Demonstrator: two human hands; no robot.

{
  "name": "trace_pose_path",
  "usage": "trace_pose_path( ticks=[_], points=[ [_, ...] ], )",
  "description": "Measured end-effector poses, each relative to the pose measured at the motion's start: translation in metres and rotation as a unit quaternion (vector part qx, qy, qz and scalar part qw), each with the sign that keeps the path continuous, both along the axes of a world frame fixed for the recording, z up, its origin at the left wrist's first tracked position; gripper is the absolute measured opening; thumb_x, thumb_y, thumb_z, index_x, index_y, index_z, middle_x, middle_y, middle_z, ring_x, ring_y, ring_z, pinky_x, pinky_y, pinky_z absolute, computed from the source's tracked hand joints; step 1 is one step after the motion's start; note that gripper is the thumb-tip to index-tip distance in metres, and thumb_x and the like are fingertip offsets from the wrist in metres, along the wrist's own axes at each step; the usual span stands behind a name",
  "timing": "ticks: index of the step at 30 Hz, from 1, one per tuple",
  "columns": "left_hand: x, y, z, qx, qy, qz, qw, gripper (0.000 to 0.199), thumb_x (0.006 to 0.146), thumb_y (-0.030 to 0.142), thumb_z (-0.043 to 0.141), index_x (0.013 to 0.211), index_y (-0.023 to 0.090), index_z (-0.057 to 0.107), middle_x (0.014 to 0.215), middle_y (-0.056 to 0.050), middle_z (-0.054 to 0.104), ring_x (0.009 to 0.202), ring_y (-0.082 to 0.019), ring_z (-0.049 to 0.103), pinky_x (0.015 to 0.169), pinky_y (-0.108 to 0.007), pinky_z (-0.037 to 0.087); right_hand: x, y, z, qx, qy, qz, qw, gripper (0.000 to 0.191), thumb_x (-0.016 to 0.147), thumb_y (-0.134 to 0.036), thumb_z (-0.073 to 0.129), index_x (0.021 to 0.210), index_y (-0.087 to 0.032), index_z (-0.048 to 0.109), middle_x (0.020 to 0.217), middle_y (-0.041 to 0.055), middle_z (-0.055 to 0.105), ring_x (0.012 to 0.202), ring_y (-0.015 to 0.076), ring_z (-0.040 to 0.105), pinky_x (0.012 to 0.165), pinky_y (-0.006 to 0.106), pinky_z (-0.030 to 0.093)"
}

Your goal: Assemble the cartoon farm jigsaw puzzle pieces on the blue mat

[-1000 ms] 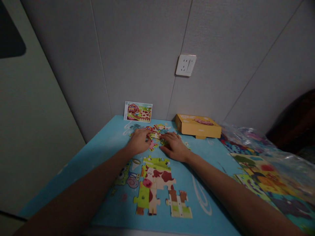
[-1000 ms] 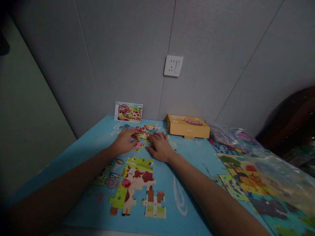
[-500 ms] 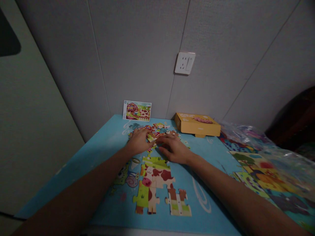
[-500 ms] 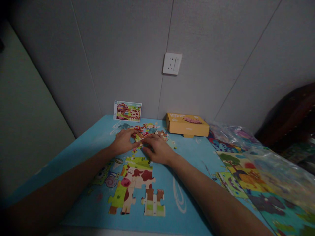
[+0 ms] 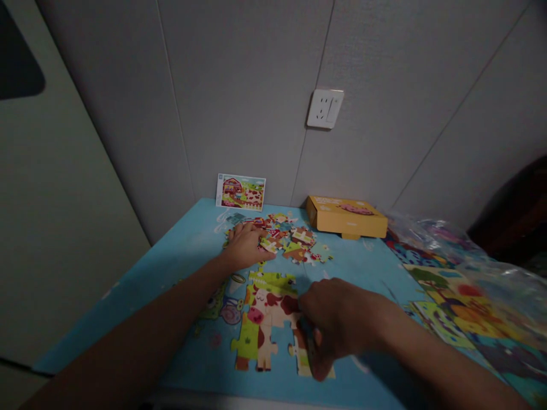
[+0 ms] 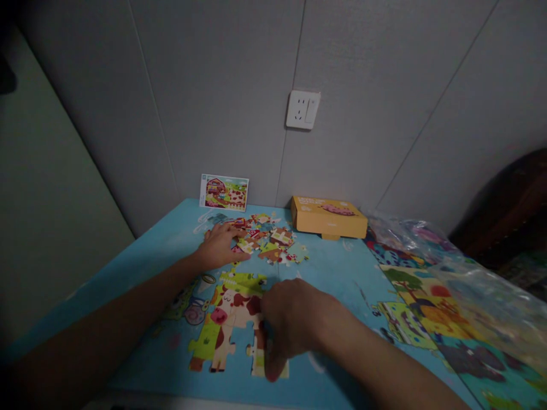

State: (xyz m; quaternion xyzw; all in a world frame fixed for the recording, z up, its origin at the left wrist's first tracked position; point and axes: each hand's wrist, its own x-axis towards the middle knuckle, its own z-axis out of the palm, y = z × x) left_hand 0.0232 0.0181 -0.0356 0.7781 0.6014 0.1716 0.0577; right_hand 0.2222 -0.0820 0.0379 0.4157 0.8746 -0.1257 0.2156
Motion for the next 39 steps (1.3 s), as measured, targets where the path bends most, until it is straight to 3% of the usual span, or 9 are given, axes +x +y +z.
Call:
trace_pose_path(
  ticks=[8,14,17,22,25,30,33,36,39],
  points=[
    [0.004,-0.001,-0.002,0.018,-0.057,-0.005,0.998,0.057,0.062,0.035,0.072,0.113,0.02,0.053,0.117,-0.009,0.057,0.115,-0.033,0.046,0.098,-0.047,0.034,0.0,0.007,0.009,-0.037,-0.025,-0.018,0.999,0.038,0.049,-0.049,0.084,0.069,-0.019,0.073,0.054,0.0002,0.054,0.042,0.012,0.044,0.045,0.028,0.036],
    [0.006,-0.003,-0.001,0.002,-0.085,-0.016,0.996,0.06,0.067,0.026,0.067,0.122,0.021,0.046,0.117,-0.01,0.058,0.12,-0.033,0.044,0.098,-0.046,0.034,-0.001,-0.006,0.01,-0.008,-0.01,-0.026,1.0,0.043,0.05,-0.05,0.083,0.079,-0.02,0.075,0.065,0.0042,0.063,0.056,0.0208,0.058,0.049,0.029,0.038],
    [0.006,-0.004,-0.001,-0.006,-0.098,-0.028,0.995,0.059,0.069,0.023,0.067,0.123,0.022,0.045,0.121,-0.01,0.057,0.121,-0.032,0.044,0.1,-0.047,0.033,0.0,-0.01,0.008,-0.019,-0.008,-0.025,0.999,0.037,0.053,-0.049,0.082,0.077,-0.02,0.075,0.068,0.0044,0.065,0.058,0.0208,0.06,0.049,0.027,0.037],
    [0.007,-0.006,-0.002,-0.003,-0.113,-0.036,0.993,0.06,0.07,0.016,0.066,0.126,0.023,0.043,0.123,-0.009,0.057,0.123,-0.032,0.044,0.101,-0.047,0.031,0.001,-0.002,0.002,-0.05,-0.017,-0.033,0.998,0.044,0.048,-0.052,0.083,0.074,-0.019,0.073,0.064,0.0023,0.061,0.05,0.0155,0.051,0.046,0.026,0.034],
    [0.007,-0.006,-0.002,0.002,-0.124,-0.037,0.992,0.06,0.07,0.015,0.067,0.125,0.024,0.045,0.122,-0.009,0.057,0.121,-0.031,0.045,0.101,-0.046,0.033,0.001,0.005,0.003,-0.101,-0.017,-0.002,0.995,0.043,0.05,-0.052,0.082,0.07,-0.017,0.069,0.055,-0.0028,0.052,0.045,0.0106,0.042,0.045,0.024,0.031],
    [0.008,-0.007,0.0,0.007,-0.123,-0.045,0.991,0.058,0.069,0.013,0.068,0.122,0.023,0.048,0.119,-0.009,0.059,0.118,-0.031,0.048,0.1,-0.046,0.035,0.005,0.026,0.003,-0.251,0.099,0.092,0.958,0.034,0.064,-0.035,0.081,0.06,-0.015,0.053,0.055,-0.0081,0.046,0.047,0.0054,0.037,0.049,0.021,0.029],
    [0.006,-0.006,0.0,0.012,-0.138,-0.057,0.989,0.057,0.069,0.012,0.066,0.123,0.024,0.048,0.118,-0.008,0.06,0.116,-0.029,0.051,0.1,-0.044,0.037,0.017,0.047,-0.003,-0.31,0.173,0.07,0.932,0.032,0.069,-0.036,0.076,0.064,-0.016,0.051,0.056,-0.008,0.046,0.051,0.0067,0.037,0.05,0.021,0.03],
    [0.004,-0.003,-0.002,0.033,-0.156,-0.078,0.984,0.055,0.07,0.011,0.062,0.122,0.025,0.051,0.113,-0.006,0.062,0.113,-0.027,0.053,0.099,-0.041,0.039,0.032,0.071,-0.014,-0.309,0.273,0.016,0.911,0.027,0.076,-0.038,0.067,0.072,-0.016,0.052,0.064,-0.0048,0.049,0.058,0.0095,0.044,0.057,0.023,0.036],
    [0.002,-0.001,-0.002,0.043,-0.162,-0.087,0.982,0.052,0.07,0.008,0.057,0.119,0.025,0.055,0.102,-0.003,0.064,0.101,-0.024,0.057,0.092,-0.038,0.044,0.041,0.092,-0.029,-0.152,0.379,-0.047,0.912,0.026,0.083,-0.04,0.057,0.075,-0.016,0.05,0.067,-0.002,0.051,0.061,0.0109,0.045,0.057,0.023,0.035]
  ],
)
